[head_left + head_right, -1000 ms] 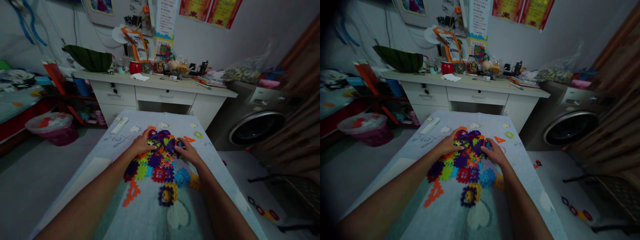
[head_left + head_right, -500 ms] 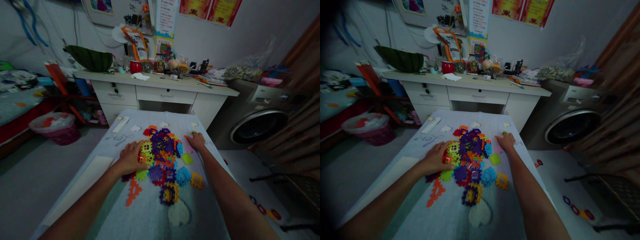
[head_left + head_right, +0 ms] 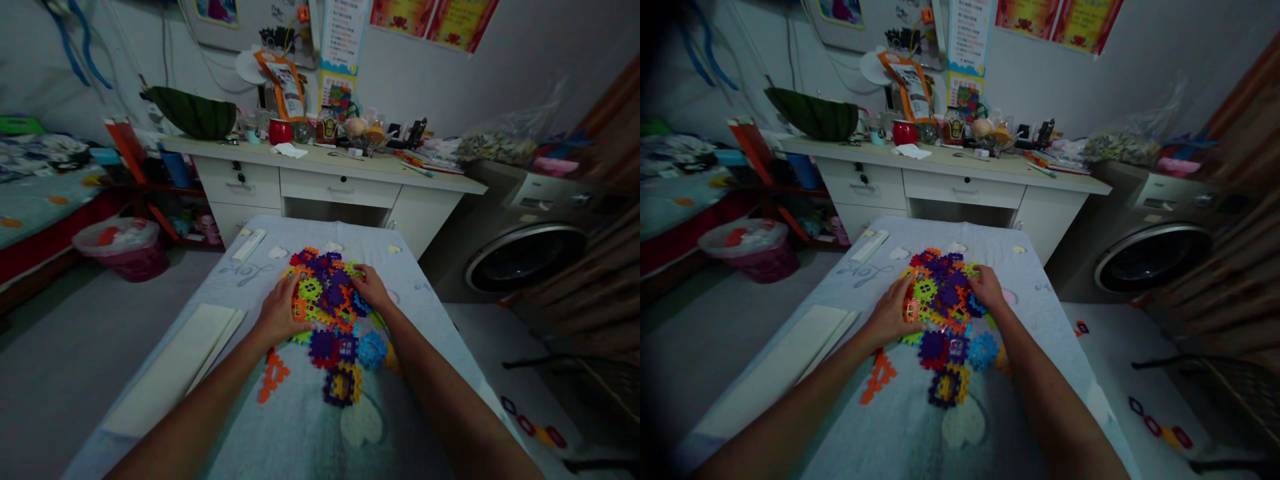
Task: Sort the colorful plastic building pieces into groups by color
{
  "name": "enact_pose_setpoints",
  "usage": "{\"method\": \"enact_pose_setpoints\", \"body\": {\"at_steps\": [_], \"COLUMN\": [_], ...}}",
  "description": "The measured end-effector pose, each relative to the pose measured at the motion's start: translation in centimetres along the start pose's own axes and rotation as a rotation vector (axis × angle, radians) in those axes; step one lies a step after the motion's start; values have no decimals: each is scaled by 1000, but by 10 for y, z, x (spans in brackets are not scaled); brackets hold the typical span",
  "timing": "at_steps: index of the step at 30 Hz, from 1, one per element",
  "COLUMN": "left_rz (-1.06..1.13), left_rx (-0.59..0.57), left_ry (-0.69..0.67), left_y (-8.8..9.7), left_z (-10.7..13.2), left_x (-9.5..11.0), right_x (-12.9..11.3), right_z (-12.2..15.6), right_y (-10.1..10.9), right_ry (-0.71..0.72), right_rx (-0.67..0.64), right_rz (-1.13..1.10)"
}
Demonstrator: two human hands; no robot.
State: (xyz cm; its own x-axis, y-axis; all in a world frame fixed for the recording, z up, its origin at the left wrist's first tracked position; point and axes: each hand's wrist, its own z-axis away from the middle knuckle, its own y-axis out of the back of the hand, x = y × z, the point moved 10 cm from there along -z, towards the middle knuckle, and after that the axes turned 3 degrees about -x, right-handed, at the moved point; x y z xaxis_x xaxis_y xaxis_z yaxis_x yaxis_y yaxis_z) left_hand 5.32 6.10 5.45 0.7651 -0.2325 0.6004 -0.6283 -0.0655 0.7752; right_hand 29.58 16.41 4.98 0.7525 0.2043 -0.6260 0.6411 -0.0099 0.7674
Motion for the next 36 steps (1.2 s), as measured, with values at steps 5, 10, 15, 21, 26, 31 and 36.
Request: {"method": "enact_pose_setpoints", "body": {"at_steps": [5, 10, 15, 21, 26, 31, 36], "left_rz": [59, 107, 150, 243, 332, 323, 119], "left_rx": [33, 29, 17, -31, -33, -27, -28], "left_ry": [4, -24, -24, -45, -20, 16, 4], "left_y": [3, 2, 1, 2, 4, 10, 28], "left_z": [-3, -9, -16, -24, -25, -15, -2], "left_x": [-2, -2, -2, -1, -4, -5, -4], "right_x": [-15, -25, -30, -54, -101, -144, -139], "right_z": [-4, -10, -8, -6, -3, 14, -2], "right_y": [-16, -24, -35, -48, -58, -65, -43], "right_ry": [-3, -40, -115, -45, 159, 352, 357], "right_rx": [-86, -113, -203, -362, -486, -653, -616], "right_rz": [-115, -132, -445, -729, -617, -414, -260]}}
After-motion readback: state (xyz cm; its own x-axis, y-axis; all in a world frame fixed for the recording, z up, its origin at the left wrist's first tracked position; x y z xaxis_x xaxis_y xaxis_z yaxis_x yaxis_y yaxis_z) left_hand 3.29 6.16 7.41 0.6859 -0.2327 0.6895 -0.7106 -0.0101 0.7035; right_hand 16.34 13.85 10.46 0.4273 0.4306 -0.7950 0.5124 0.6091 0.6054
